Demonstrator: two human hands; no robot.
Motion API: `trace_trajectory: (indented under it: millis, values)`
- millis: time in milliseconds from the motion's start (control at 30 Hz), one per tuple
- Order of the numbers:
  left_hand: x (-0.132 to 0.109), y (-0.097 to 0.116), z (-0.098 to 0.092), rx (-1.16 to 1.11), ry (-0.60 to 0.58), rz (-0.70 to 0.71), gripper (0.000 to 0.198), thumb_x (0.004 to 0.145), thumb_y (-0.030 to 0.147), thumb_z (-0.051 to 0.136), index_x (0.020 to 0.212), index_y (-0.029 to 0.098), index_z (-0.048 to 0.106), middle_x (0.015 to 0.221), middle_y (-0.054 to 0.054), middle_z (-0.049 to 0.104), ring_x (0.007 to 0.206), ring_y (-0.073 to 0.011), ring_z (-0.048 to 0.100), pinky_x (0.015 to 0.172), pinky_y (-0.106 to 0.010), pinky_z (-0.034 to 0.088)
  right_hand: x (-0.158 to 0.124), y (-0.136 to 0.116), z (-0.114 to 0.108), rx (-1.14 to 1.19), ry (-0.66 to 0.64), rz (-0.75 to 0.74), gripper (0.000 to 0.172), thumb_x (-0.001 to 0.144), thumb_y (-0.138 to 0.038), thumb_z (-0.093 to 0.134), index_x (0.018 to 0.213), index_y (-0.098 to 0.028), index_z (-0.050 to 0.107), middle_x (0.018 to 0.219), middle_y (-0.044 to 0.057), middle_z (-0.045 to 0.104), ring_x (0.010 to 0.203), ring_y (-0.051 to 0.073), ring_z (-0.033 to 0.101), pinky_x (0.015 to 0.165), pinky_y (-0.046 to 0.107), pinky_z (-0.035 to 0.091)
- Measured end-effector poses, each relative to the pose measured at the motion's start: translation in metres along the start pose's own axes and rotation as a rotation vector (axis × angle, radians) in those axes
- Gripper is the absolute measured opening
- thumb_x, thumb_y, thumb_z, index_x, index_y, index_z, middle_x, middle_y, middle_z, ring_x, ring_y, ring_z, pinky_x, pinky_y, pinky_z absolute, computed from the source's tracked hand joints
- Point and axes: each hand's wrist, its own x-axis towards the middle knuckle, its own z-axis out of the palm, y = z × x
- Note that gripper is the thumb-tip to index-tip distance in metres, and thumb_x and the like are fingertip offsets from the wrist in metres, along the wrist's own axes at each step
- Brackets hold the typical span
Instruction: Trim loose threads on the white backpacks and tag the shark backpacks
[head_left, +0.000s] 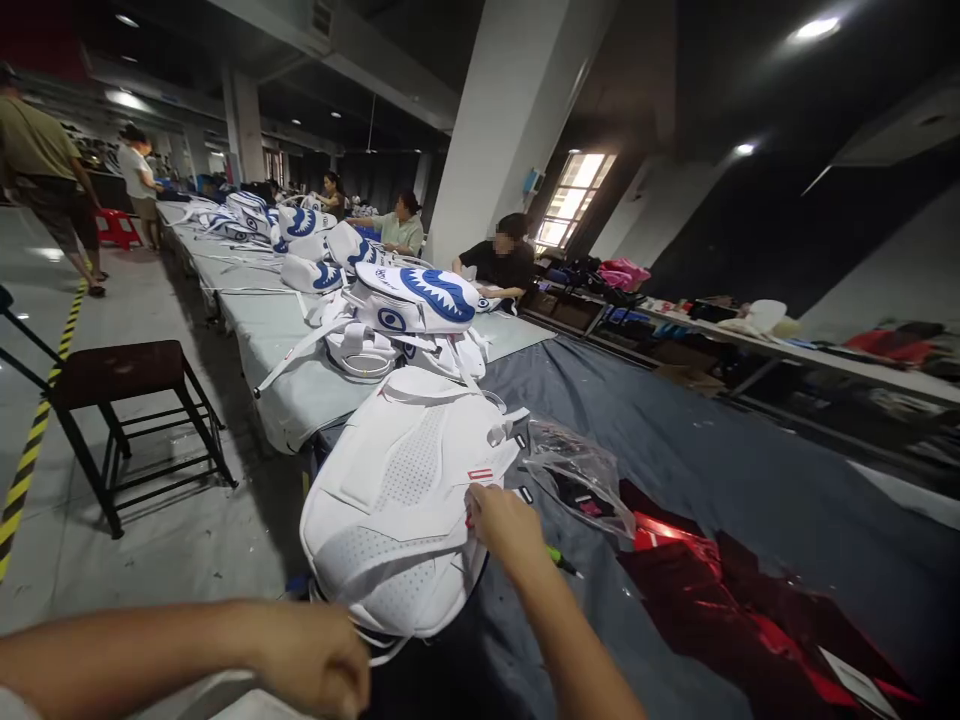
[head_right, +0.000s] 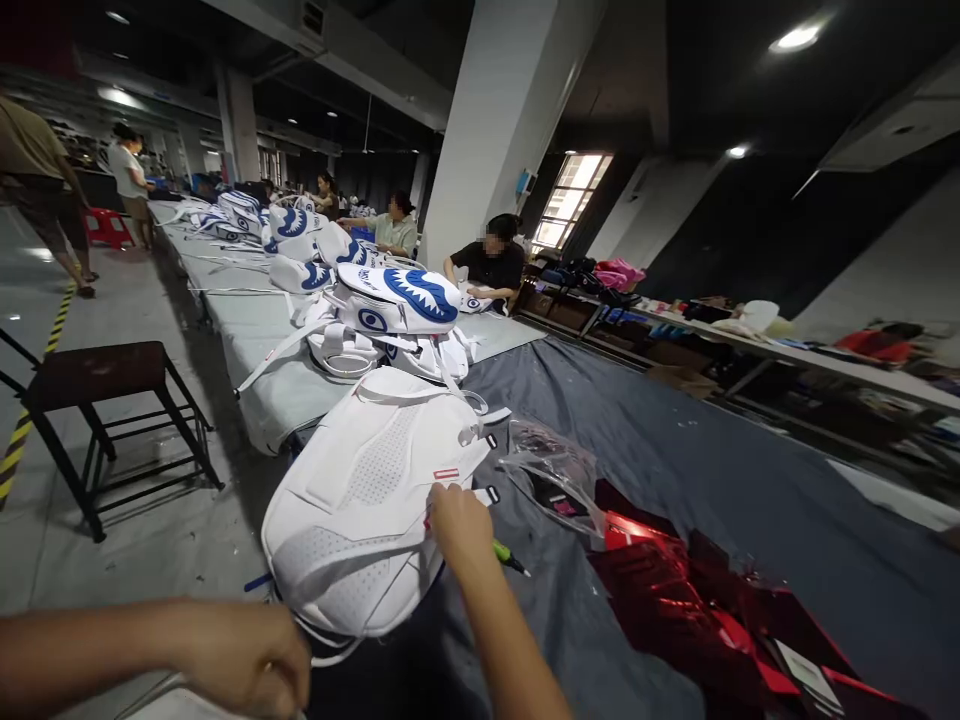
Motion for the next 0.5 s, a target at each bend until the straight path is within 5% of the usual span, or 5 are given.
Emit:
trace_trajectory:
  millis: [100, 133, 200, 333, 500]
  values:
    - [0.035, 0.034, -0.048, 0.419, 0.389, 0.209, 0.026, 0.093, 0.038, 0.053, 0.106, 0.027, 0.072, 0.1, -0.003, 0.075, 0.094, -0.0214, 0.069, 0.086, -0.033, 0.053, -0.008, -0.021, 0.003, -0.089, -0.02, 0.021, 0.032, 0.095, -0.01, 0.04, 0.109, -0.013, 0.068, 0.105, 0.017, 0.07, 0.09, 0.025, 0.072, 0.072, 0.029, 0.048]
    - [0.051, 0.037, -0.061, 0.546, 0.56, 0.221, 0.031, 0.095, 0.038, 0.051, 0.12, 0.029, 0.067, 0.118, -0.005, 0.071, 0.111, -0.0249, 0.065, 0.097, -0.038, 0.051, -0.009, -0.026, 0.001, -0.098, -0.011, 0.02, 0.033, 0.096, -0.012, 0.038, 0.113, -0.014, 0.066, 0.112, 0.017, 0.068, 0.091, 0.024, 0.072, 0.072, 0.029, 0.048]
    - [0.082, 0.027, -0.071, 0.612, 0.674, 0.194, 0.041, 0.094, 0.036, 0.053, 0.133, 0.027, 0.058, 0.138, -0.009, 0.06, 0.134, -0.0318, 0.05, 0.112, -0.051, 0.039, -0.013, -0.037, -0.003, -0.099, -0.002, -0.024, 0.03, 0.1, -0.021, 0.039, 0.117, -0.019, 0.064, 0.124, 0.014, 0.064, 0.098, 0.022, 0.07, 0.074, 0.028, 0.048]
    - [0.109, -0.036, -0.021, 0.658, 0.611, 0.172, 0.058, 0.093, 0.033, 0.055, 0.148, 0.018, 0.042, 0.159, -0.019, 0.033, 0.15, -0.039, 0.021, 0.119, -0.068, 0.015, -0.042, -0.052, 0.004, -0.088, -0.095, -0.027, 0.028, 0.101, -0.034, 0.044, 0.106, -0.019, 0.067, 0.107, 0.011, 0.07, 0.096, 0.023, 0.07, 0.075, 0.028, 0.048]
    - [0.083, -0.097, 0.055, 0.82, 0.596, 0.234, 0.068, 0.099, 0.022, 0.04, 0.159, 0.022, 0.008, 0.166, -0.016, 0.007, 0.154, -0.0327, 0.003, 0.12, -0.065, 0.015, -0.098, -0.018, 0.04, -0.017, -0.162, 0.427, 0.042, 0.099, -0.045, 0.047, 0.115, -0.009, 0.061, 0.094, 0.02, 0.072, 0.088, 0.032, 0.072, 0.072, 0.037, 0.051]
